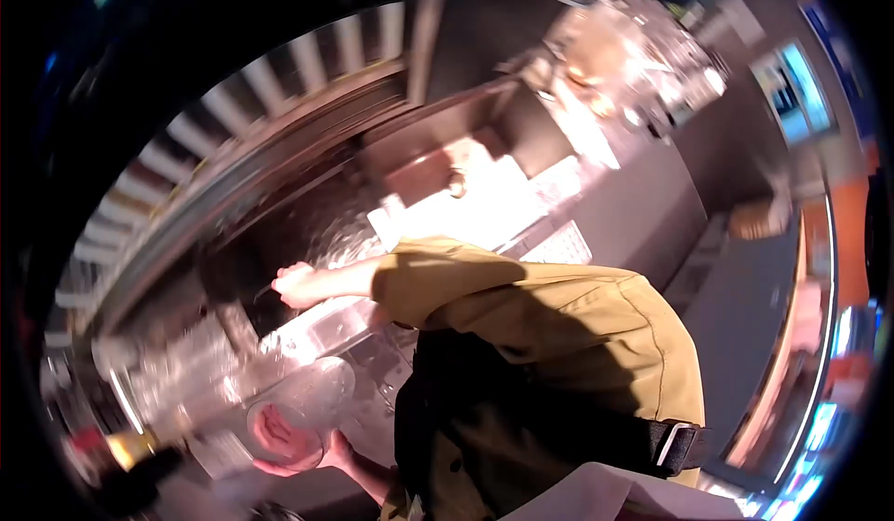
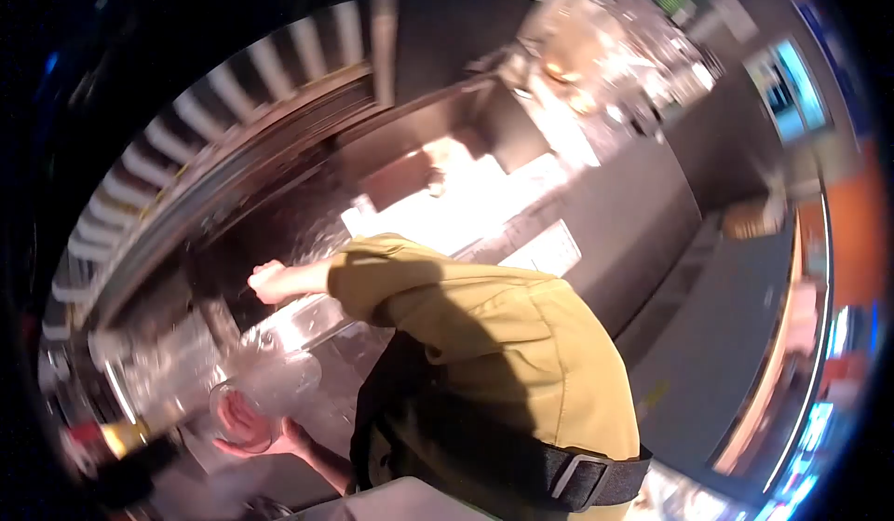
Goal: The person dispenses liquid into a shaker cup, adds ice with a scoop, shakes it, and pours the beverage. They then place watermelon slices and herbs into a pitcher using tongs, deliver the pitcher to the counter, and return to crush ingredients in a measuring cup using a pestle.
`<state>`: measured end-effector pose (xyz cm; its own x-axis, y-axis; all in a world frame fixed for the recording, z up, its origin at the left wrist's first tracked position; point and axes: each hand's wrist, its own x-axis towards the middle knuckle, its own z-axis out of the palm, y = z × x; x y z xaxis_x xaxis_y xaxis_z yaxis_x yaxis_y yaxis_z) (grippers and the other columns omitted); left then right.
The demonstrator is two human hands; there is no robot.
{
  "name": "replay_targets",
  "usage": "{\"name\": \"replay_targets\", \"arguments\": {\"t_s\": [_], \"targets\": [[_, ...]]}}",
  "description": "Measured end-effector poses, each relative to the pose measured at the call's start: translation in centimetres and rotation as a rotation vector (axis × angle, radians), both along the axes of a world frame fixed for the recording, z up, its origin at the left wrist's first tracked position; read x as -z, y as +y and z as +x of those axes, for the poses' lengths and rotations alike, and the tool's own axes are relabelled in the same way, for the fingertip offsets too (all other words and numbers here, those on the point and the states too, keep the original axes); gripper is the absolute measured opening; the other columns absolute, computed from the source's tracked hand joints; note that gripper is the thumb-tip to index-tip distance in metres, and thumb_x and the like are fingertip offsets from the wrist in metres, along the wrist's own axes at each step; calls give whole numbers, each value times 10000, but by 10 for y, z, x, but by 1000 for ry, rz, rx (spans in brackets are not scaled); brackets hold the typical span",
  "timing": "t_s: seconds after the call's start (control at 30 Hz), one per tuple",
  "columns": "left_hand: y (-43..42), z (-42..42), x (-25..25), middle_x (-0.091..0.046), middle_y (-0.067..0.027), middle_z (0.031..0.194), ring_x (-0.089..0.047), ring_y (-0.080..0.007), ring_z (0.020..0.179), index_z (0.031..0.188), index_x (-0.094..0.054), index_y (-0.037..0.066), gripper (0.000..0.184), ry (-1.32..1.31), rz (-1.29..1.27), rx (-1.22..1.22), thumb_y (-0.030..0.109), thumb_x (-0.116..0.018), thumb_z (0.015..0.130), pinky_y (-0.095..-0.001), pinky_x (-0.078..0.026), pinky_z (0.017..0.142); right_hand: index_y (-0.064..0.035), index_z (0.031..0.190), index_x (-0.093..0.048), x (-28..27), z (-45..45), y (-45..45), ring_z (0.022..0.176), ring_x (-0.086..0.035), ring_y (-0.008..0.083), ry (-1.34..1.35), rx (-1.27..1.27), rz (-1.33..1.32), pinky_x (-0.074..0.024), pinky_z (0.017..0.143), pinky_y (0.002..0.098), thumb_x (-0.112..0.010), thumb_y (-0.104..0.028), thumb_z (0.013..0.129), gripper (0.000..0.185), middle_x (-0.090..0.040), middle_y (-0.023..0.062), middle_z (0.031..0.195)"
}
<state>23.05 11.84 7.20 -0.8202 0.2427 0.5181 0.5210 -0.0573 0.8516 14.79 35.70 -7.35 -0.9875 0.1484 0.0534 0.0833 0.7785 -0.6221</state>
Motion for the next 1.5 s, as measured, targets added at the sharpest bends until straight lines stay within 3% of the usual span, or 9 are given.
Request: {"name": "replay_targets", "arguments": {"t_s": [0.27,0.33,0.4,0.5,0.63,0.73,0.83,1.17,1.5], "targets": [[234,105,-25,-350,-221,1240,-407,-334,1117,1257,-140,84,879,216,210,843,71,-707,585,-472,-314,986,-46,992,-580,-103,336,132,786,-581,148,536,808,-640,-481,688,328,-491,-141,832,206,-582,82,911],[299,171,-17,-366,-202,1230,-414,-335,1119,1202,-220,65,894,144,270,910,190,-807,539,-471,-341,963,-28,1038,-561,-80,446,140,817,-580,182,484,1095,-438,-481,717,320,-496,-161,838,249,-580,102,939],[358,248,-20,-365,-183,1209,-389,-292,1122,1228,-194,70,874,-30,327,1084,-72,-678,514,-429,-274,1014,-13,1070,-548,-37,567,141,882,-576,213,578,1286,-386,-482,754,332,-507,-147,823,284,-561,122,1025],[437,355,-9,-352,-167,1205,-363,-264,1131,1267,-191,45,902,-89,286,1126,-40,-749,562,-395,-239,1019,-11,1110,-521,-61,736,54,923,-553,170,441,1912,-88,-493,754,292,-502,-30,796,315,-532,96,1087],[500,448,-6,-321,-204,1241,-333,-298,1165,1305,-164,16,949,-32,121,1085,96,-790,595,-398,-238,1019,55,1041,-552,-73,867,-162,860,-570,223,1042,2782,354,-465,776,315,-537,-34,704,349,-576,141,1018],[528,487,-3,-286,-222,1280,-316,-322,1184,1315,-173,1,958,7,43,1034,201,-793,613,-430,-233,1019,53,1039,-539,-47,869,-409,871,-555,258,229,3376,856,-452,778,374,-569,-134,699,389,-583,163,961],[558,507,19,-273,-219,1295,-306,-320,1196,1314,-202,17,928,47,28,993,196,-783,612,-431,-251,1017,14,1101,-466,-57,777,-545,935,-506,276,329,3813,926,-412,809,410,-551,-230,704,474,-515,167,1036],[513,540,57,-350,-157,1189,-403,-262,1042,1223,-351,21,562,333,210,1180,178,-639,767,-374,-358,877,-116,1306,-220,-203,499,-610,1149,-346,334,2192,2990,1809,-281,913,531,-492,-550,718,780,-290,180,1287],[421,570,65,-446,-94,1057,-475,-213,888,1153,-411,39,354,261,411,1721,171,-537,849,-322,-412,747,-167,1394,-89,-323,402,-642,1289,-172,356,2233,2574,2138,-174,995,567,-464,-698,714,941,-39,165,1432]]}}
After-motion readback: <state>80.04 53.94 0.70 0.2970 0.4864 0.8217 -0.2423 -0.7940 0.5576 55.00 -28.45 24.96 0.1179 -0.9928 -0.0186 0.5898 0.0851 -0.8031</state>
